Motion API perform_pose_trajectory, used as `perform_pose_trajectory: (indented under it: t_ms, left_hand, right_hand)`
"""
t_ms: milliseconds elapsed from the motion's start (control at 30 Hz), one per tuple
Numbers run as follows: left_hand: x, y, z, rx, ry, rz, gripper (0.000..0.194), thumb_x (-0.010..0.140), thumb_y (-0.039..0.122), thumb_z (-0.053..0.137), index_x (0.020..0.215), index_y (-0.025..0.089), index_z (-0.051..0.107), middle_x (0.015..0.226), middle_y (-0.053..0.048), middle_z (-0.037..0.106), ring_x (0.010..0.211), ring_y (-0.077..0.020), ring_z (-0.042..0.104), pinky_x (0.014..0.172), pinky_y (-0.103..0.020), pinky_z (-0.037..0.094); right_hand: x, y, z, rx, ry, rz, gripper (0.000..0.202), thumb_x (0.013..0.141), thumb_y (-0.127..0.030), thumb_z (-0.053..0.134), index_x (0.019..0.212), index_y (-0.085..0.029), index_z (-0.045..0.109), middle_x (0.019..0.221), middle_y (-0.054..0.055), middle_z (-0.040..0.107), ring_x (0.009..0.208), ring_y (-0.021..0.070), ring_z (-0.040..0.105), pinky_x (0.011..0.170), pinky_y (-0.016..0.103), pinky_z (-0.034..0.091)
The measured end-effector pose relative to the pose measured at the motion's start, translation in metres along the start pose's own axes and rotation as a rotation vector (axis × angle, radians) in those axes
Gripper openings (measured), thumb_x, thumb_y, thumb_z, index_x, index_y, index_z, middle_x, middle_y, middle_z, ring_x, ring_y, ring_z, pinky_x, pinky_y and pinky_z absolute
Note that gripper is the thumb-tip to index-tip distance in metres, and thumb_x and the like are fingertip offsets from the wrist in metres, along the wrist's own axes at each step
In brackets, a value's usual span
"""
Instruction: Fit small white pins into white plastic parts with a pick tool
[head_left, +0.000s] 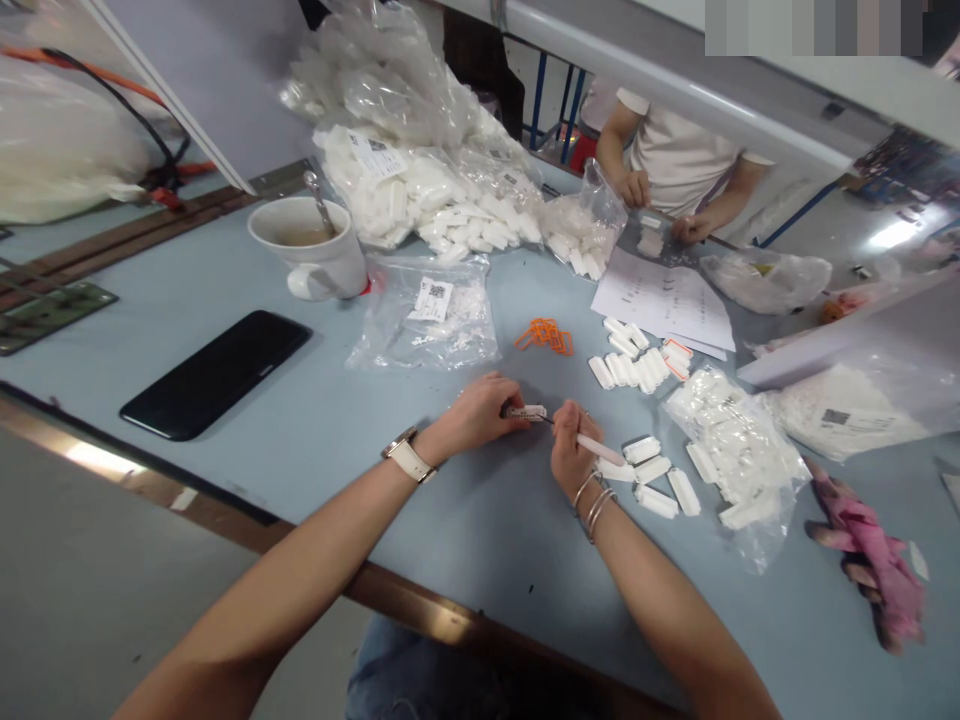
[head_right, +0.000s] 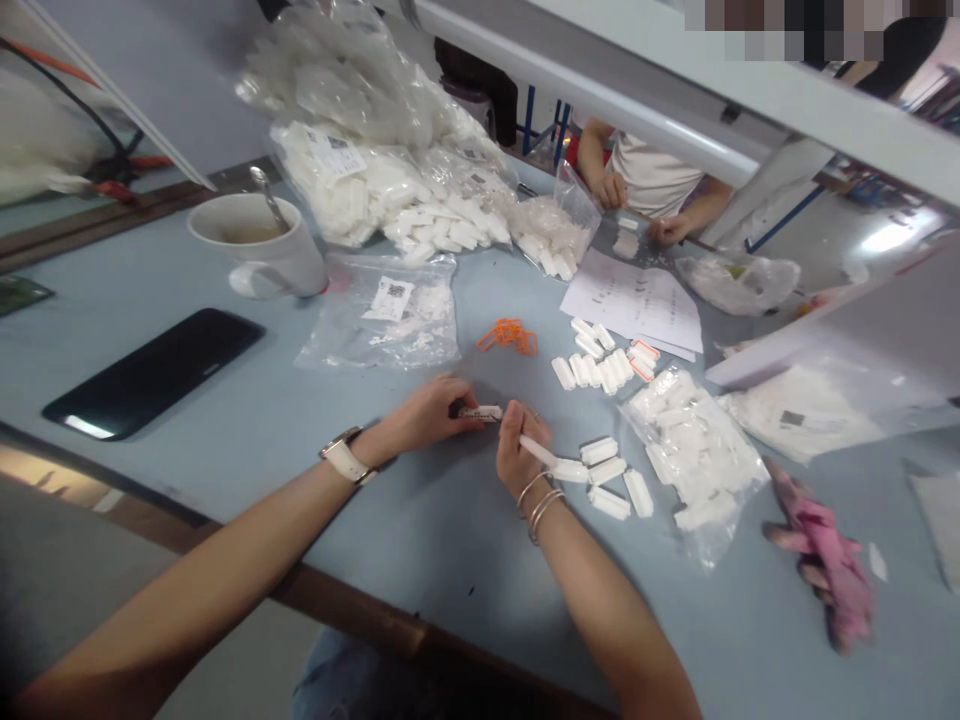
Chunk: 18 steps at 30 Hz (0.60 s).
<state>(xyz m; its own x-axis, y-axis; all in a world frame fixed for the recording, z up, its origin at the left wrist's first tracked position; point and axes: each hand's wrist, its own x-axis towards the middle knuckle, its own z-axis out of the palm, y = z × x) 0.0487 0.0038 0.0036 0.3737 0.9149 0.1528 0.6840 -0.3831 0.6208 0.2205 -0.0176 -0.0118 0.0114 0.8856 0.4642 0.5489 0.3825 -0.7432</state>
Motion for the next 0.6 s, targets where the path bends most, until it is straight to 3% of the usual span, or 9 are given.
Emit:
perform_pose_trajectory:
  t_ms: [333, 600]
  left_hand:
    - [0.000, -0.004, 0.003, -0.006, 0.009, 0.003, 0.025, 0.076, 0.034, 0.070, 0.070, 0.018, 0.052, 0.070, -0.001, 0.057, 0.072, -0.0170, 0.051, 0.062, -0.027, 0.037]
    - [0.000, -0.006, 0.005, 0.025, 0.011, 0.028, 0.024, 0.076, 0.033, 0.070, 0.072, 0.018, 0.052, 0.070, -0.001, 0.057, 0.071, -0.0164, 0.050, 0.061, -0.027, 0.036]
  right_hand:
    - [0.004, -0.005, 0.001, -0.051, -0.009, 0.006, 0.049, 0.098, -0.043, 0.026, 0.059, -0.021, 0.046, 0.050, 0.000, 0.049, 0.047, 0.0132, 0.048, 0.050, 0.027, 0.038]
    - [0.014, -0.011, -0.002, -0.180, -0.074, -0.162, 0.051, 0.100, -0.038, 0.024, 0.057, -0.021, 0.047, 0.048, 0.000, 0.048, 0.045, 0.0124, 0.042, 0.049, 0.027, 0.032]
